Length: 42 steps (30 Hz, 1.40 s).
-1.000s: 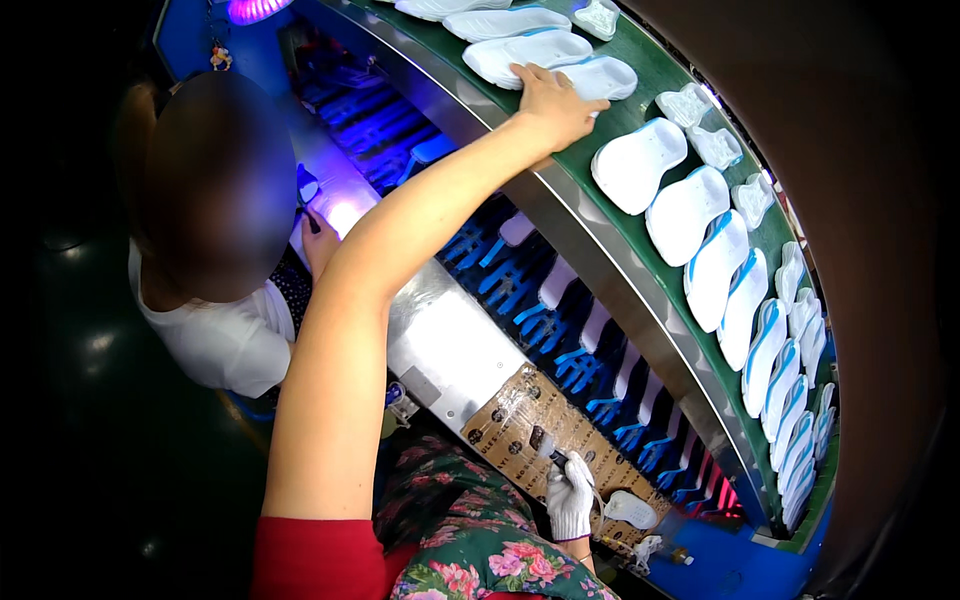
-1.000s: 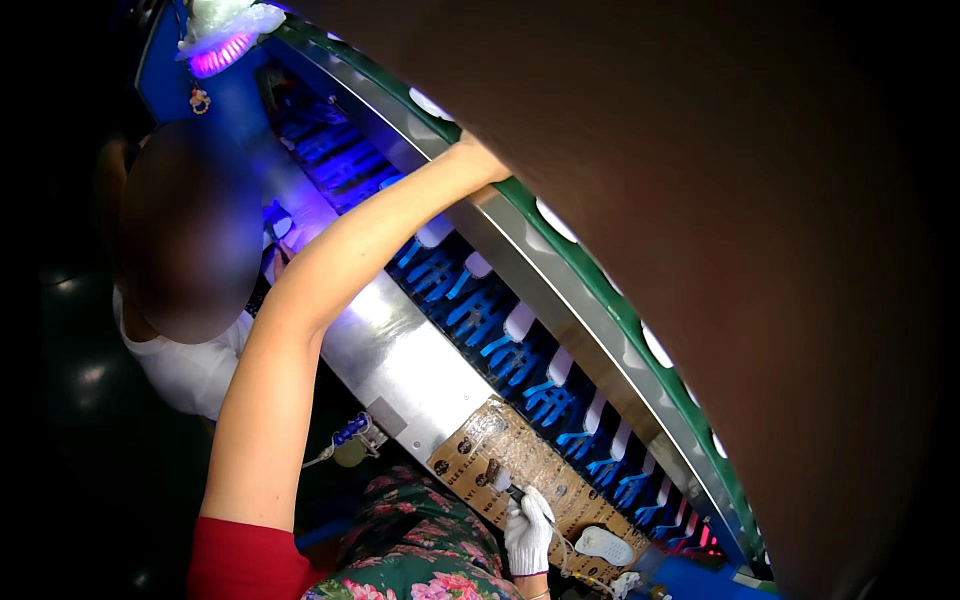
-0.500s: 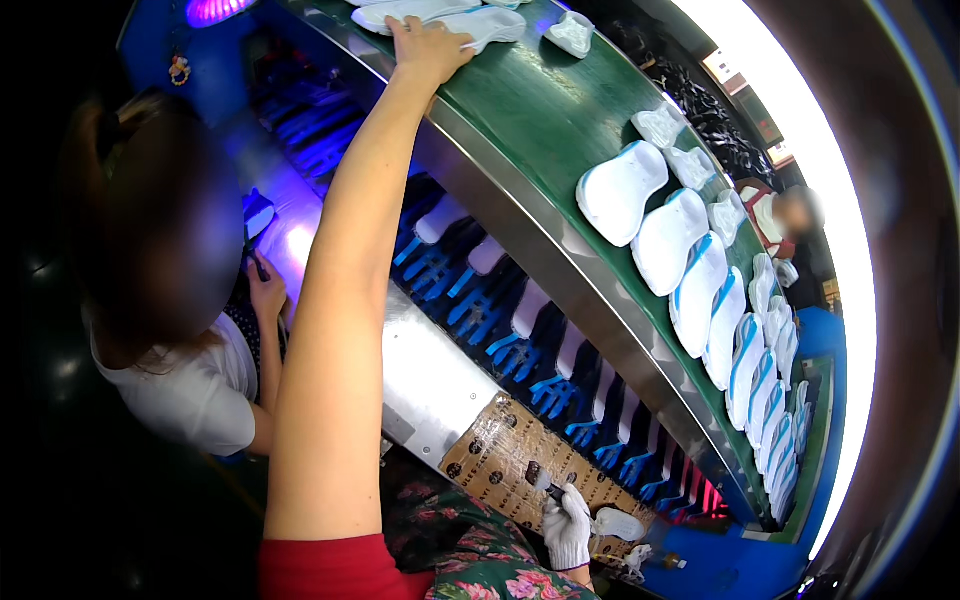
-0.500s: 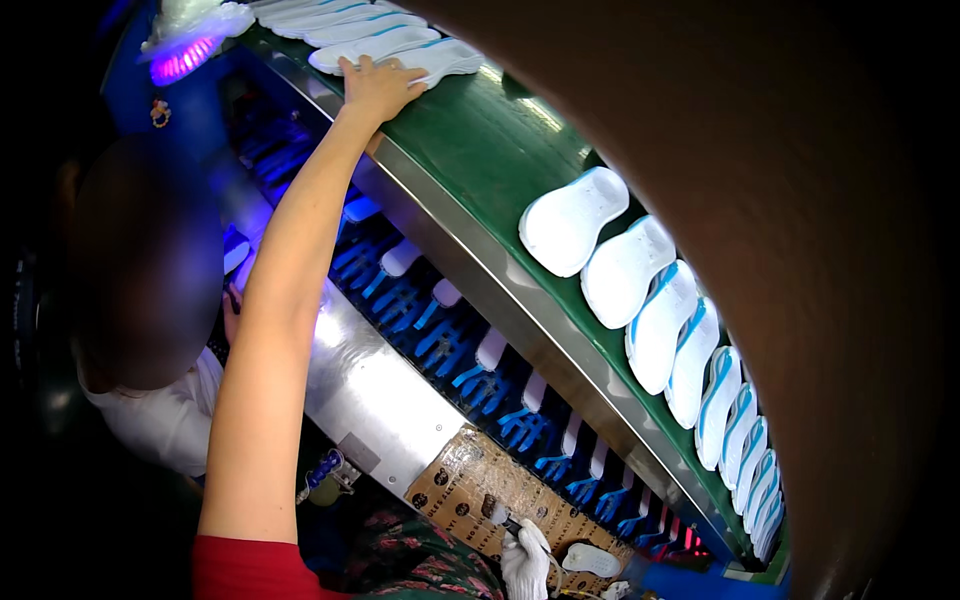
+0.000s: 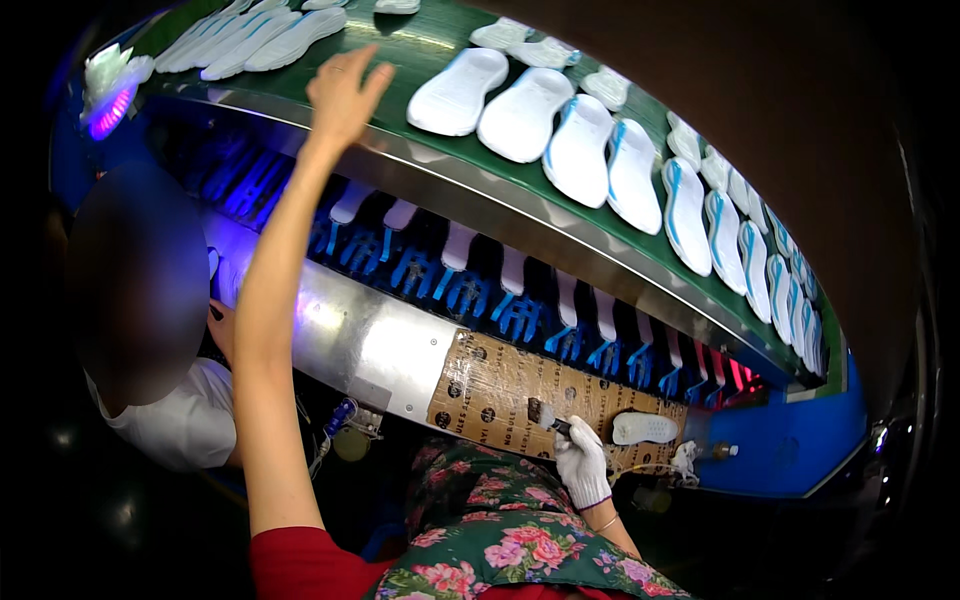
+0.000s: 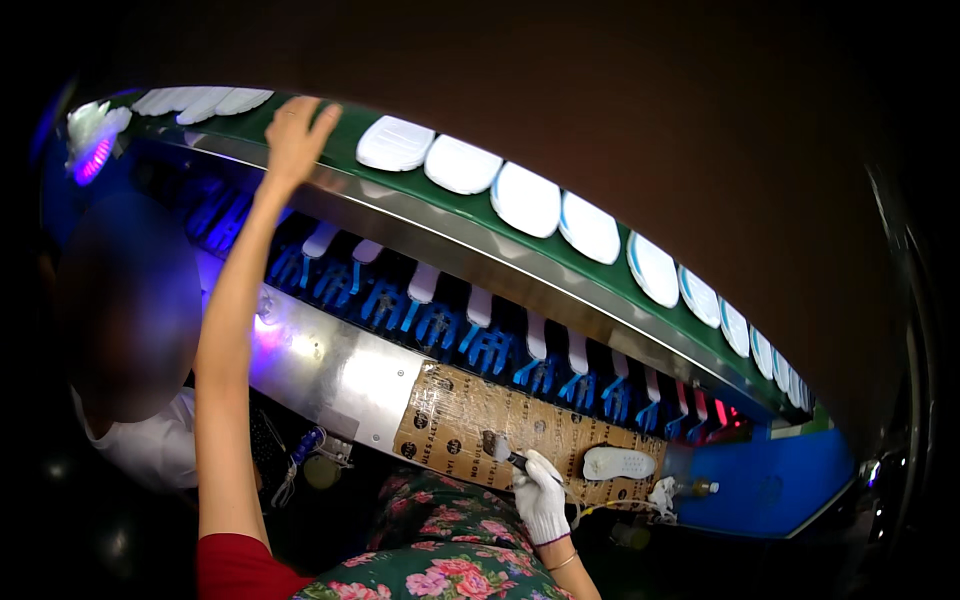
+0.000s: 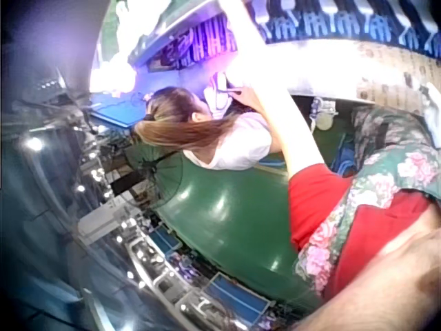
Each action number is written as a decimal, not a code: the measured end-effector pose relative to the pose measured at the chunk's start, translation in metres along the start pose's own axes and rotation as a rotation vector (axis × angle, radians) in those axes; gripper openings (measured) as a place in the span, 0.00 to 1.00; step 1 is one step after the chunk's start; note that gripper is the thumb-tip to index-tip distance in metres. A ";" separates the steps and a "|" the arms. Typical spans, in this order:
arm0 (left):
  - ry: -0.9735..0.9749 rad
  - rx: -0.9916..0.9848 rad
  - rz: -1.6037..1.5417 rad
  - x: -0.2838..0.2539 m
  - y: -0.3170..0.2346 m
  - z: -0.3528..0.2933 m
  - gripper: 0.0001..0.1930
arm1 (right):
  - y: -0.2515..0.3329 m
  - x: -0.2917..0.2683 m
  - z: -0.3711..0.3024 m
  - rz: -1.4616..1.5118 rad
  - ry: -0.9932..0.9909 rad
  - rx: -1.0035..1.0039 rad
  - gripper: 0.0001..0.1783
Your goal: The person applies a dark liquid adhesive to the interior surface of white shoe soles using a brush, then places the soles onto a moving conveyor belt.
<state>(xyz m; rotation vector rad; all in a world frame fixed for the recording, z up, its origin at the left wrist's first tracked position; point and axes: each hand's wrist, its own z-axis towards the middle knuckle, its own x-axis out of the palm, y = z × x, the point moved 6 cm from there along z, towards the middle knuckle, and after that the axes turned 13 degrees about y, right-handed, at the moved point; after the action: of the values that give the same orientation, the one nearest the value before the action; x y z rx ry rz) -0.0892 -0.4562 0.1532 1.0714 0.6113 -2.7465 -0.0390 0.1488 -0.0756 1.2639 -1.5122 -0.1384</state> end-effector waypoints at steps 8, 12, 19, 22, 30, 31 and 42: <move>0.323 0.588 -0.240 0.074 -0.342 -0.075 0.36 | 0.021 -0.031 -0.013 0.108 0.042 -0.079 0.15; 0.711 0.364 0.159 0.130 -0.359 -0.048 0.30 | 0.026 -0.049 -0.027 0.113 0.014 -0.076 0.15; 0.641 0.383 0.419 0.128 -0.322 -0.036 0.25 | 0.040 -0.076 -0.035 0.096 -0.040 -0.089 0.13; 0.416 0.410 0.416 0.110 -0.266 -0.030 0.24 | 0.038 -0.076 -0.035 0.099 -0.035 -0.108 0.13; 0.436 0.167 0.499 0.060 -0.124 -0.004 0.20 | 0.031 -0.064 -0.034 0.097 -0.029 -0.072 0.13; 0.355 0.193 0.500 0.049 -0.115 -0.006 0.19 | 0.029 -0.062 -0.033 0.097 -0.026 -0.058 0.13; 0.244 0.064 -0.572 -0.001 -0.197 -0.117 0.11 | 0.025 -0.031 -0.016 0.215 0.038 0.048 0.14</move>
<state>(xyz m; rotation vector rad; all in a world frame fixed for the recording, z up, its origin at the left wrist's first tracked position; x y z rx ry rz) -0.0677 -0.2285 0.1401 1.4523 1.0074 -3.1419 -0.0478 0.1908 -0.0730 1.1264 -1.6154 0.0627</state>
